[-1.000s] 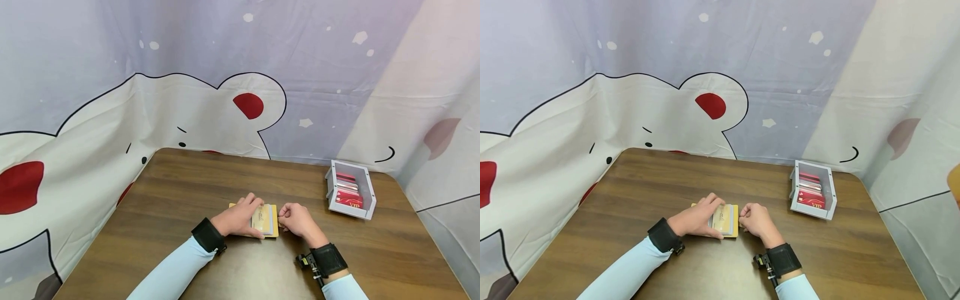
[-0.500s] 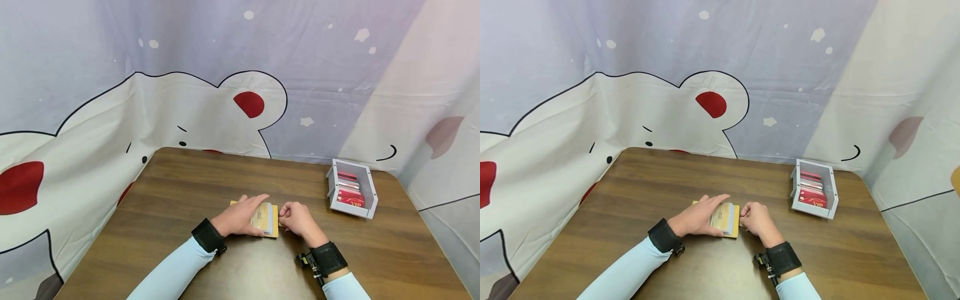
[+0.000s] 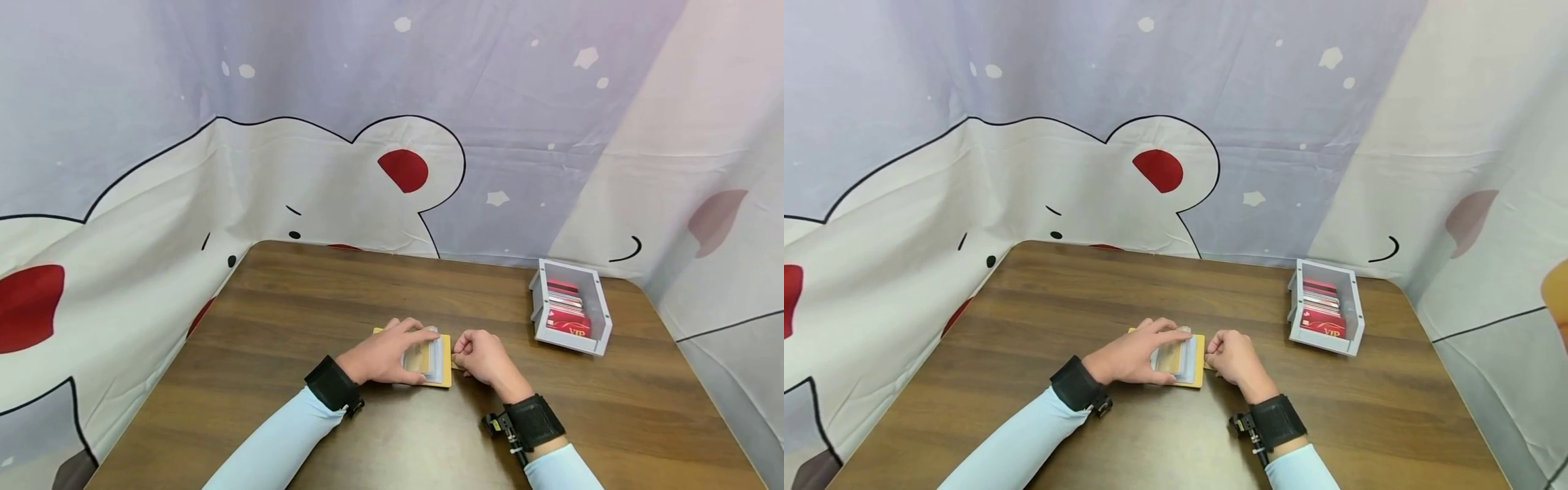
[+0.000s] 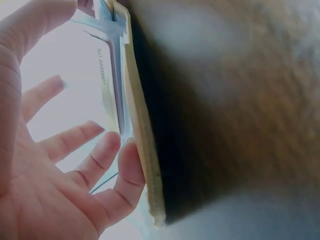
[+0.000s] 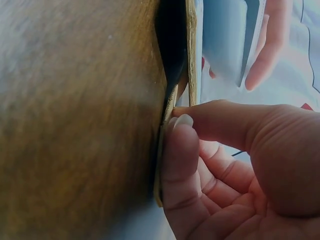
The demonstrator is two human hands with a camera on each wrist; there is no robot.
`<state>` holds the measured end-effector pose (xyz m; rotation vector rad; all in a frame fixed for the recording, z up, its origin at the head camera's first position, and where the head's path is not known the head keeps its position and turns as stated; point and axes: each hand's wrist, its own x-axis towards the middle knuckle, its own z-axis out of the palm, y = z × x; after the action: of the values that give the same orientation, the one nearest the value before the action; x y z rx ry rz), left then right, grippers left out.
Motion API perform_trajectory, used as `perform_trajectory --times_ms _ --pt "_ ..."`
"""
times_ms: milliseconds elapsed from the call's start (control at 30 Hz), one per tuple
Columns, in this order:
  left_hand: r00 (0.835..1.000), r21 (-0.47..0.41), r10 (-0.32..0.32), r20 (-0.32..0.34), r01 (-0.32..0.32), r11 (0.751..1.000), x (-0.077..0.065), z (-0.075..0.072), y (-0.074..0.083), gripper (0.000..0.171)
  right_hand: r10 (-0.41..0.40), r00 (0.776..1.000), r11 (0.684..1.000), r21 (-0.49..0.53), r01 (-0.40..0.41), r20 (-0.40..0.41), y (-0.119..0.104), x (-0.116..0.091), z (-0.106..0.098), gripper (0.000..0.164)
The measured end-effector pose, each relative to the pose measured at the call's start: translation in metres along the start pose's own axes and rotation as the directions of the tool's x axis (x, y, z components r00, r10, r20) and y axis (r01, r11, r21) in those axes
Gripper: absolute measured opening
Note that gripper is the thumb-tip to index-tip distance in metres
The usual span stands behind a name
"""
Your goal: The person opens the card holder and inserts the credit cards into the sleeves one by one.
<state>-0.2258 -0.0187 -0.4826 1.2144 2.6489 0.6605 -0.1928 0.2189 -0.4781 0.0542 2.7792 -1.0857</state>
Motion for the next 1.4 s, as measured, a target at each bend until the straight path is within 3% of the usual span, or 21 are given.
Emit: perform_trajectory --times_ms 167,267,367,467,600,800,967,1100,1200,1267,1400 --pt "1.000 -0.014 -0.003 0.000 0.003 1.000 -0.001 -0.001 -0.002 0.080 -0.010 1.000 1.000 -0.003 0.010 -0.001 0.001 0.002 0.001 0.012" --pt "0.999 -0.041 0.022 -0.034 -0.023 0.999 0.000 -0.001 -0.005 0.081 -0.018 1.000 1.000 -0.007 0.018 -0.007 0.001 0.002 0.000 0.012" --pt "0.997 -0.066 0.036 -0.067 -0.040 0.997 -0.001 -0.006 -0.008 0.078 -0.016 1.000 1.000 -0.006 0.016 -0.008 0.001 0.002 0.000 0.013" --pt "0.998 -0.071 0.018 -0.059 -0.022 0.997 -0.005 -0.014 -0.012 0.074 -0.012 1.000 1.000 -0.003 0.012 0.000 0.001 0.002 0.000 0.013" --pt "1.000 -0.005 -0.026 0.009 0.026 1.000 -0.015 -0.024 -0.020 0.065 -0.014 1.000 1.000 -0.005 0.014 0.005 0.001 0.001 0.000 0.013" --pt "0.995 0.131 -0.061 0.076 0.051 0.990 -0.021 -0.025 -0.029 0.057 -0.022 1.000 1.000 -0.006 0.022 0.003 0.002 0.001 -0.002 0.013" --pt "0.994 0.161 -0.070 0.080 0.056 0.985 -0.022 -0.025 -0.027 0.062 -0.042 0.999 0.999 -0.006 0.042 0.017 0.005 0.002 -0.004 0.012" --pt "0.996 0.162 -0.055 0.065 0.043 0.986 -0.027 -0.024 -0.027 0.061 -0.130 0.991 0.991 -0.005 0.130 -0.003 0.014 0.006 -0.010 0.011" --pt "0.998 0.154 -0.041 0.053 0.032 0.987 -0.031 -0.022 -0.029 0.059 -0.231 0.971 0.973 -0.015 0.230 -0.067 0.025 0.010 -0.024 0.010" --pt "0.998 0.149 -0.039 0.051 0.031 0.988 -0.034 -0.022 -0.029 0.058 -0.301 0.946 0.954 -0.055 0.296 -0.122 0.033 0.015 -0.044 0.009" --pt "0.998 0.147 -0.039 0.055 0.031 0.989 -0.032 -0.021 -0.029 0.059 -0.413 0.885 0.890 -0.300 0.343 -0.215 0.055 0.023 -0.110 0.006"
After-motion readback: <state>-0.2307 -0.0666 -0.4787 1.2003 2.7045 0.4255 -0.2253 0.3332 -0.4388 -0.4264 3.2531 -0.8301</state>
